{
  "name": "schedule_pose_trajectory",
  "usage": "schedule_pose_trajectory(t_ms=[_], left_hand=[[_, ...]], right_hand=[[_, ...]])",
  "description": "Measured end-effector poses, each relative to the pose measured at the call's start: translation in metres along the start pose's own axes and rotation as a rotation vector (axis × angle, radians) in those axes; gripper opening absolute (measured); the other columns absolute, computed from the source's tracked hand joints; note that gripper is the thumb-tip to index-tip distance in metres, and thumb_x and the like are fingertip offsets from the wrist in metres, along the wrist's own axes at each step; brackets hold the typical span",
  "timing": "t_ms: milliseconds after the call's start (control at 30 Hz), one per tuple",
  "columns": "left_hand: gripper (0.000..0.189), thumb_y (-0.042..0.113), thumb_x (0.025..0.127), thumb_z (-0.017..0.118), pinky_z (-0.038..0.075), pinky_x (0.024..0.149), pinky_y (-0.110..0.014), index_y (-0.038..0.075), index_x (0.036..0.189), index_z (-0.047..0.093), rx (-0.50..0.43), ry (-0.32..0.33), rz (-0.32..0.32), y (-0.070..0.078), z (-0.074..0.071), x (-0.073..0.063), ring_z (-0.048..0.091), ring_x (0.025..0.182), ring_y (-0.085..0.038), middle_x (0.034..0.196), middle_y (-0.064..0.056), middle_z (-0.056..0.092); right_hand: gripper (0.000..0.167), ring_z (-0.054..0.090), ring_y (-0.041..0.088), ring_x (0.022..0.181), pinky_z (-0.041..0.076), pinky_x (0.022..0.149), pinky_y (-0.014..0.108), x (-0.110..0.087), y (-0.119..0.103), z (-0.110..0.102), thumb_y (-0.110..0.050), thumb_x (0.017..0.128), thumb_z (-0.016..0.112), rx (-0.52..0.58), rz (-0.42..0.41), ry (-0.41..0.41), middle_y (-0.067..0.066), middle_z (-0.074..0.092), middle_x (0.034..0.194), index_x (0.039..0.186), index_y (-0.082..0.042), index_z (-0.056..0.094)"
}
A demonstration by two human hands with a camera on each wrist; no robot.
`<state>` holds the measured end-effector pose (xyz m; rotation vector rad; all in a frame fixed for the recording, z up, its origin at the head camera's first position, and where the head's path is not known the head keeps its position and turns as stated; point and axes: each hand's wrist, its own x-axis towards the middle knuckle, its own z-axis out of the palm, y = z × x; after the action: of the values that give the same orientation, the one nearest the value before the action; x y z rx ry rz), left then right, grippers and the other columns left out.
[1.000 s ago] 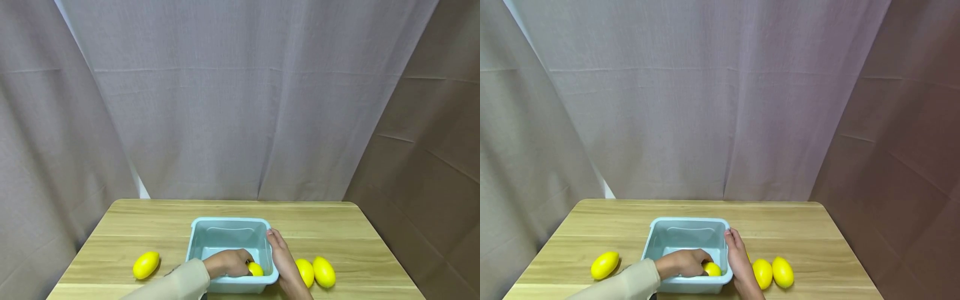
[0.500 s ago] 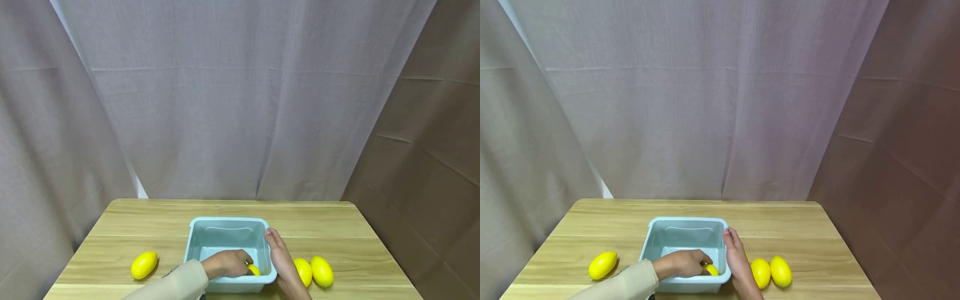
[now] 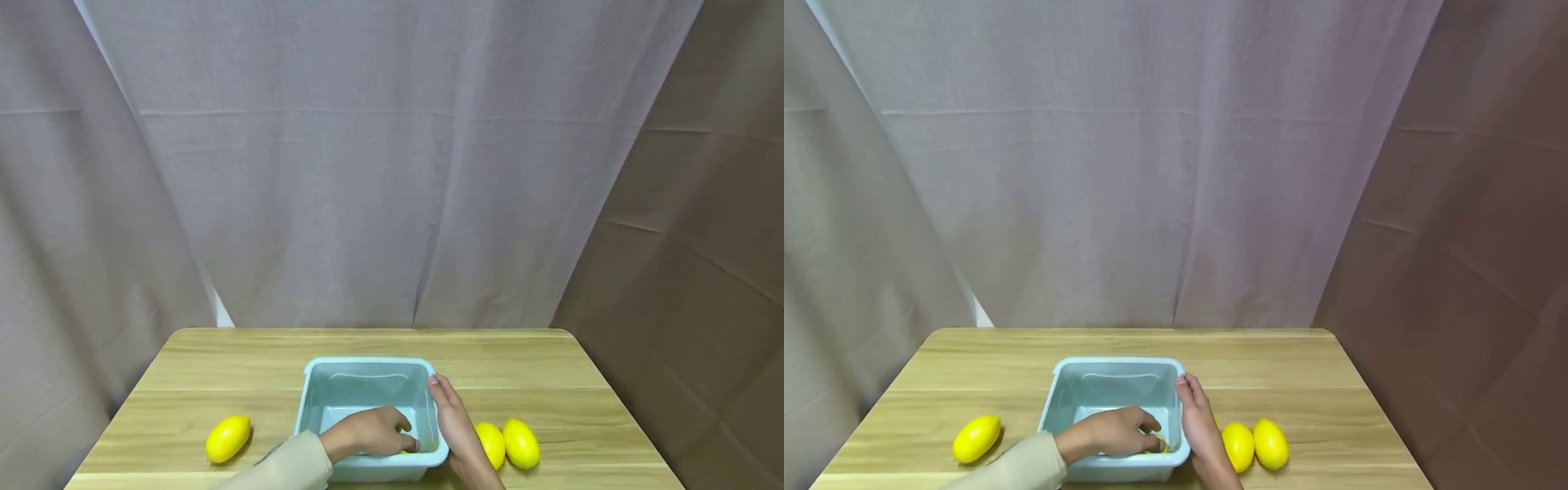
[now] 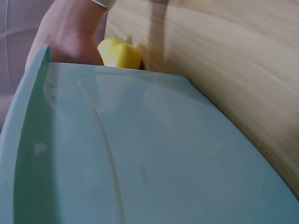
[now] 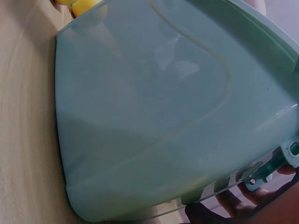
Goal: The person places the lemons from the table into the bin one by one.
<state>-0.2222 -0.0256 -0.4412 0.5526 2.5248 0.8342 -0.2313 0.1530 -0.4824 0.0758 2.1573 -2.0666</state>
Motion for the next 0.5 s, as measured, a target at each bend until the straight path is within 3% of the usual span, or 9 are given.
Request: schedule_pose_trajectory(t_ms=[200, 500], left_hand=[[0.050, 0.044, 0.097, 0.070, 0.055, 0.102, -0.048, 0.003, 0.125, 0.075, 0.005, 0.040, 0.013, 0.000, -0.005, -0.009, 0.069, 0.121, -0.028, 0.126, -0.009, 0.075], [0.050, 0.046, 0.097, 0.069, 0.059, 0.089, -0.046, 0.005, 0.125, 0.074, -0.022, 0.118, 0.067, 0.002, -0.029, -0.025, 0.072, 0.103, -0.024, 0.112, -0.007, 0.077]], right_hand=[[0.060, 0.059, 0.029, 0.118, 0.050, 0.099, 0.042, -0.002, 0.001, 0.001, -0.048, 0.115, 0.036, 0.012, -0.005, -0.015, 0.022, 0.056, 0.141, 0.155, -0.004, 0.037], [0.061, 0.058, 0.027, 0.118, 0.050, 0.095, 0.039, -0.001, 0.000, 0.000, -0.051, 0.114, 0.036, -0.001, 0.006, -0.007, 0.019, 0.058, 0.140, 0.156, -0.007, 0.038]])
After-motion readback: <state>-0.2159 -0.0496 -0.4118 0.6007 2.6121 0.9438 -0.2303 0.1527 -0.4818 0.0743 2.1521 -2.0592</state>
